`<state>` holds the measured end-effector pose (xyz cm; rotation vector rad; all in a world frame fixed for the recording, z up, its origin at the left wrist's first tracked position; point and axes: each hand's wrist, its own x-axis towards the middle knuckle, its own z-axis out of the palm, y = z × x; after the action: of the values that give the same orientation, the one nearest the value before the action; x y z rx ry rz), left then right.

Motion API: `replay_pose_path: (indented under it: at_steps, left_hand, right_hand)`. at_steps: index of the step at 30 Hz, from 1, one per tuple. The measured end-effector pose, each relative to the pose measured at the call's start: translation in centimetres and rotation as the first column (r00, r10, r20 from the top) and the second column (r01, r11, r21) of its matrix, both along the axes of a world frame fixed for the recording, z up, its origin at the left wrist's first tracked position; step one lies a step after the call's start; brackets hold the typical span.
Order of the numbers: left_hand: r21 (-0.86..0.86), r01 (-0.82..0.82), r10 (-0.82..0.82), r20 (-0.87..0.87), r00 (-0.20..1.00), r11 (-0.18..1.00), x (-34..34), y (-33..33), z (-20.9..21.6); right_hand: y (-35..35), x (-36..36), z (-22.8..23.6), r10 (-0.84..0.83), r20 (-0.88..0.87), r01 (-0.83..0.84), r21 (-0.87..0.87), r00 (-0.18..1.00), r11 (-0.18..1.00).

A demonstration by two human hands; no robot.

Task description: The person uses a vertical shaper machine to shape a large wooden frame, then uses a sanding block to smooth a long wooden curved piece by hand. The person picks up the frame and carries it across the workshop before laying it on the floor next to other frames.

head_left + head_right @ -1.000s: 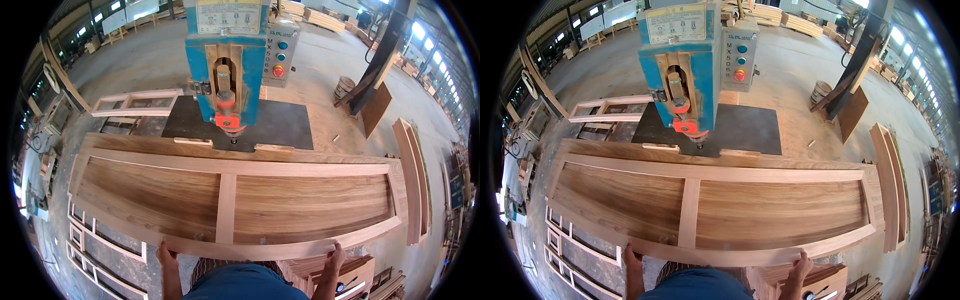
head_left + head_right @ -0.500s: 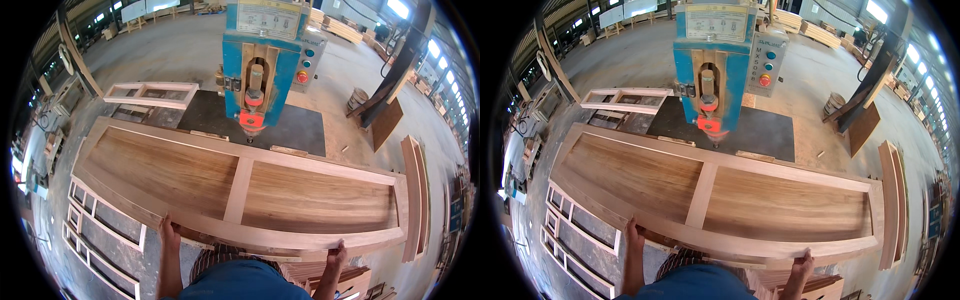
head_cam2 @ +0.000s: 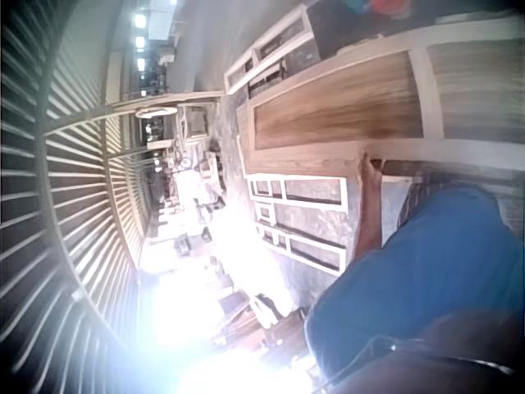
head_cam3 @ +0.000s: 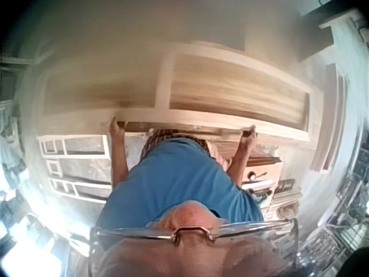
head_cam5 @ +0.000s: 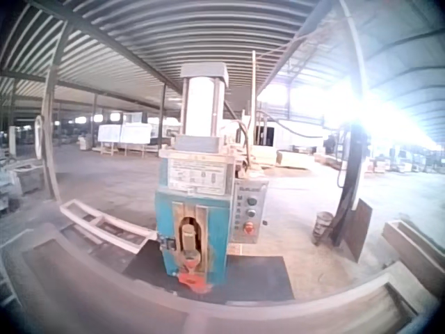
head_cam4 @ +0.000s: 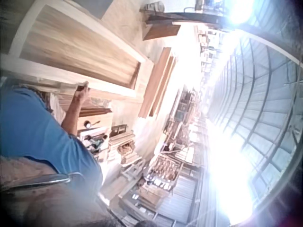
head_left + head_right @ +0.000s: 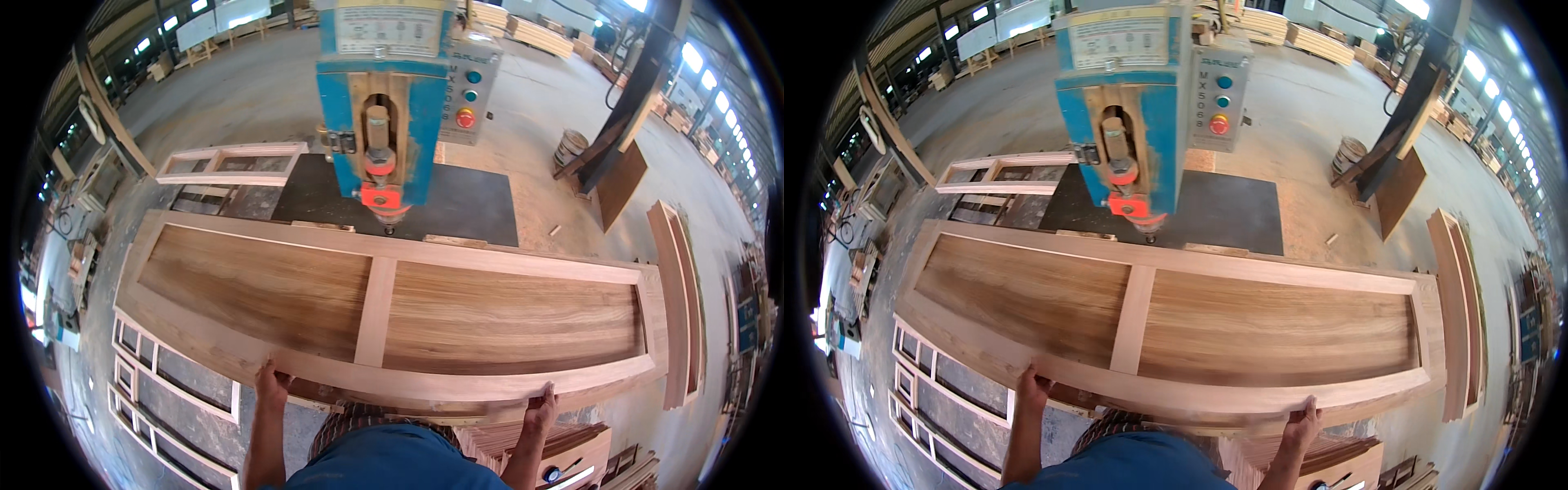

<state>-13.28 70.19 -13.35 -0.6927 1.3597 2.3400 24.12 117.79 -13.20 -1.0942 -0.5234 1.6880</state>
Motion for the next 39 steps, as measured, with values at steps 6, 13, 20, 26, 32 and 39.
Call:
replay_pose_path:
  at_steps: [6, 13, 20, 26, 32, 39]
  left_hand:
    - [0.012, -0.001, 0.001, 0.013, 1.000, 1.000, 0.2, 1.9, 3.0]
    - [0.046, -0.013, 0.010, 0.058, 0.998, 0.999, 0.2, 1.5, 1.6]
    - [0.140, 0.057, -0.057, -0.004, 0.998, 0.988, 0.6, -0.9, -1.7]
    - [0.113, 0.049, -0.044, -0.045, 0.998, 0.992, 1.0, 0.7, 0.1]
    - [0.097, 0.016, 0.000, -0.166, 0.986, 0.995, 1.2, 0.3, -0.1]
    - [0.201, 0.078, -0.029, -0.236, 0.971, 0.976, 1.2, 1.0, 1.2]
  right_hand:
    - [0.2, 0.7, 1.2, 0.025, 0.065, -0.026, 0.011, 0.998, 1.000]
    - [0.7, 0.5, -0.2, 0.020, 0.068, -0.019, -0.026, 0.997, 0.999]
    - [0.2, -0.2, 0.6, -0.006, 0.061, 0.007, -0.003, 0.998, 1.000]
    - [0.3, -1.0, 0.6, -0.025, 0.058, 0.026, -0.014, 0.998, 1.000]
    - [-0.2, -0.3, 1.5, 0.043, -0.034, -0.043, 0.021, 0.998, 0.999]
    - [0.1, -0.9, 2.8, 0.024, 0.063, -0.027, 0.041, 0.998, 0.999]
